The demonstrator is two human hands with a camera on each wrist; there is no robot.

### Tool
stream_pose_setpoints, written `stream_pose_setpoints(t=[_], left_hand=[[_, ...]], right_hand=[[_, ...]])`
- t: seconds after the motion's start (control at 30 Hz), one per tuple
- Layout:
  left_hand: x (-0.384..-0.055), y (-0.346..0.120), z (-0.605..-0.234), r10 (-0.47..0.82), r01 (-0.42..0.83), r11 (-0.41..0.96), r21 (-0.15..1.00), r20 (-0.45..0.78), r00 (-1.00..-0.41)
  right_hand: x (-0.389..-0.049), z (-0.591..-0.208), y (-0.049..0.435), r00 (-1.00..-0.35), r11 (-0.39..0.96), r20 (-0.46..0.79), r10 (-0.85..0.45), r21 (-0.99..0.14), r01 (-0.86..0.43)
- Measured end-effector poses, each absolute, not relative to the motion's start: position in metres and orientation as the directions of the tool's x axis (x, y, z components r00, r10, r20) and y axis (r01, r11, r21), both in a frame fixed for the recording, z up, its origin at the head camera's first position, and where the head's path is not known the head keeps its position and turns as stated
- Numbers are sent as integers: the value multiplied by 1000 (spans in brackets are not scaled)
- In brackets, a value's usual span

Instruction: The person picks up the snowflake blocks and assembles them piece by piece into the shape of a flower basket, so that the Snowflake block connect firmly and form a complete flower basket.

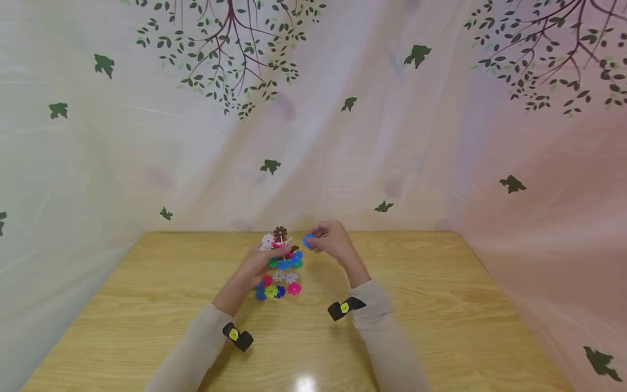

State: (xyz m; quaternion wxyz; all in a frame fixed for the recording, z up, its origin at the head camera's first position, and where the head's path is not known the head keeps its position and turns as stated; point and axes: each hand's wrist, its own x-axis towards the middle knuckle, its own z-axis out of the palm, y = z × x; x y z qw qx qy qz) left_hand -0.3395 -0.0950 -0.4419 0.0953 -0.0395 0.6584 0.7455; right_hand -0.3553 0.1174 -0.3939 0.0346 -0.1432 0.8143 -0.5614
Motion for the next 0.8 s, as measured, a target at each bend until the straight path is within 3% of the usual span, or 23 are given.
stream_pose_setpoints(t=[0.23, 0.8], left_hand=[[-339, -95, -442, 73, -186, -95, 978, -180, -981], [-339, -94, -442, 74, -156, -64, 986, -151, -986]], right_hand=[[-348, -396, 109, -968, 261, 120, -222, -949, -178], [-343, -402, 92, -983, 276, 160, -94, -944, -180]])
